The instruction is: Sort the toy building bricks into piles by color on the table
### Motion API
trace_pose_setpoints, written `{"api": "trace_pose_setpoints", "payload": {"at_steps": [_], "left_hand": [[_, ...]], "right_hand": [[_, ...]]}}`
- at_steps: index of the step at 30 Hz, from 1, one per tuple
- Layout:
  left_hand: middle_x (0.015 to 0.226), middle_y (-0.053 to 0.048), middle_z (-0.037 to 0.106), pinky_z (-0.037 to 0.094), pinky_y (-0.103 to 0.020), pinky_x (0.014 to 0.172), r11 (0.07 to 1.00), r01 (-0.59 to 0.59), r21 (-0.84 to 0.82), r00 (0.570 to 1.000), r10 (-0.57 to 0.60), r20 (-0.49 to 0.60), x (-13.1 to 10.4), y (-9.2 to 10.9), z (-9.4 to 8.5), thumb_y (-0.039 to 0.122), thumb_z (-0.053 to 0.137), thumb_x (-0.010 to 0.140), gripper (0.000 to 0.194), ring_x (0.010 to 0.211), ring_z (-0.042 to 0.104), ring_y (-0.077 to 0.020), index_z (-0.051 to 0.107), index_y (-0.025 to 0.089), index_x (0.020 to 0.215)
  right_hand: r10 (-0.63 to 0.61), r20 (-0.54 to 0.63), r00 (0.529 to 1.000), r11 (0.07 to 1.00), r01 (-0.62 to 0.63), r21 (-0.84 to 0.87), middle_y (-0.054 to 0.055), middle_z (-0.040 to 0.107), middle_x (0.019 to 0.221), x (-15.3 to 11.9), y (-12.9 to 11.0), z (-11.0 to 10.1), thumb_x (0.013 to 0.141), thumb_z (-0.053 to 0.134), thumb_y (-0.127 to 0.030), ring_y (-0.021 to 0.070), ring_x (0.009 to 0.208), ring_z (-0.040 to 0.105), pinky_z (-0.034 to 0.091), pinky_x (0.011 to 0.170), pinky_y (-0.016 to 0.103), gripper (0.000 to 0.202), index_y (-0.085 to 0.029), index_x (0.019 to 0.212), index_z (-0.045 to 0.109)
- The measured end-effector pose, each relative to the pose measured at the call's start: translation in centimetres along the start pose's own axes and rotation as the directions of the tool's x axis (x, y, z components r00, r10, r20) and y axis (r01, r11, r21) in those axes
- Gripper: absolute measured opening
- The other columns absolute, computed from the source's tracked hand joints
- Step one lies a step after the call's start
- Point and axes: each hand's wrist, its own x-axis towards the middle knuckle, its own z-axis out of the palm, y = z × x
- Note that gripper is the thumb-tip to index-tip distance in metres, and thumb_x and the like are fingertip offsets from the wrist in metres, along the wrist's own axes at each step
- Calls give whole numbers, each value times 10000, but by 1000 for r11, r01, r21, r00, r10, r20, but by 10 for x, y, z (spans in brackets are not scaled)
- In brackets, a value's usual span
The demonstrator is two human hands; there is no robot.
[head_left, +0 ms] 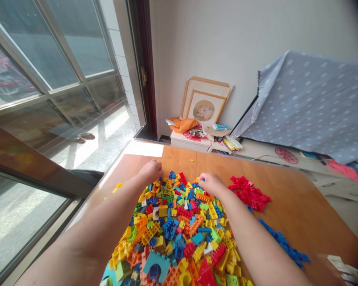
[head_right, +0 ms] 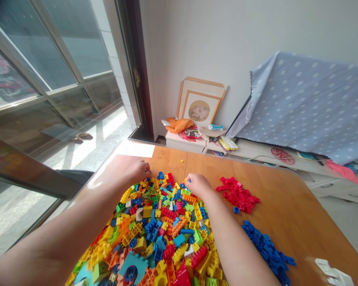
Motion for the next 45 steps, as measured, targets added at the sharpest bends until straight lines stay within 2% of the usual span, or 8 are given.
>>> {"api": "trace_pose_setpoints", "payload": {"at_steps": [11, 18, 21, 24, 28, 33, 37, 45], "left_hand": [[1053, -97, 680, 502, -307, 811, 1000, 15, -4, 1000, -15, -9, -5, -1, 0, 284, 627, 815, 244, 937, 647, -243, 719, 193, 1022], [1206, -81, 609, 506, -289, 829, 1000, -7, -18, 1000, 7, 12, -2, 4, 4, 264, 604, 825, 423, 966, 653, -215, 664, 261, 1244], [1117, -73, 620, 505, -280, 800, 999, -32, -9, 999, 32, 41, 1, 6, 4, 273, 632, 800, 273, 901, 654, -204, 727, 236, 1052], [1036, -74, 624, 498, -286, 777, 999, -41, 16, 998, 41, 47, 3, 8, 4, 256, 610, 808, 146, 862, 645, -201, 721, 213, 893], [1006, -83, 631, 497, -299, 768, 999, -28, 45, 999, 27, 32, 4, 13, 3, 253, 591, 823, 131, 865, 643, -213, 706, 207, 868], [1096, -85, 663, 508, -299, 780, 997, -68, 42, 997, 67, 36, 4, 23, -4, 265, 598, 826, 265, 942, 655, -235, 715, 230, 1061], [1196, -79, 674, 519, -274, 820, 990, -138, 27, 987, 135, 81, 9, 30, -1, 227, 582, 831, 421, 997, 671, -222, 690, 251, 1238], [1148, -74, 677, 528, -276, 866, 976, -213, 50, 964, 201, 176, 25, 36, 14, 251, 653, 785, 424, 985, 682, -230, 732, 275, 1201]], "right_hand": [[42, 53, 998, 979, -30, -199, 133, 756, 922, 1, -22, 7, 759, 740, -313, 279, 913, 689, 456, 753, 329, 115, -212, 810, 757], [36, 46, 998, 976, -45, 215, 45, 704, 754, -9, -1, -2, 832, 612, -453, 149, 623, 587, 381, 533, 239, 274, -190, 856, 689], [-4, 62, 998, 601, -47, 798, 54, 714, 837, -23, 13, -8, 826, 576, -516, 115, 523, 474, 280, 442, 225, 334, -210, 948, 630], [-57, 61, 997, 297, -41, 954, 79, 738, 1000, -32, 20, -12, 794, 612, -512, 104, 520, 429, 243, 435, 218, 331, -242, 985, 606], [-66, 81, 995, 549, -31, 835, 36, 730, 867, -26, 13, -9, 799, 675, -500, 99, 519, 438, 303, 469, 219, 319, -222, 955, 658], [-147, 93, 985, 977, 130, 168, 10, 763, 893, -8, -5, -2, 818, 658, -332, 185, 848, 664, 457, 731, 253, 159, -248, 903, 763], [-186, 154, 970, 956, 215, -197, 2, 778, 1047, -1, -17, 1, 836, 598, -229, 203, 983, 682, 439, 782, 263, 227, -308, 959, 773], [-169, 192, 967, 933, 220, -285, 48, 759, 1046, 11, -26, 12, 815, 635, -206, 229, 953, 671, 394, 720, 281, 272, -296, 1048, 740]]}}
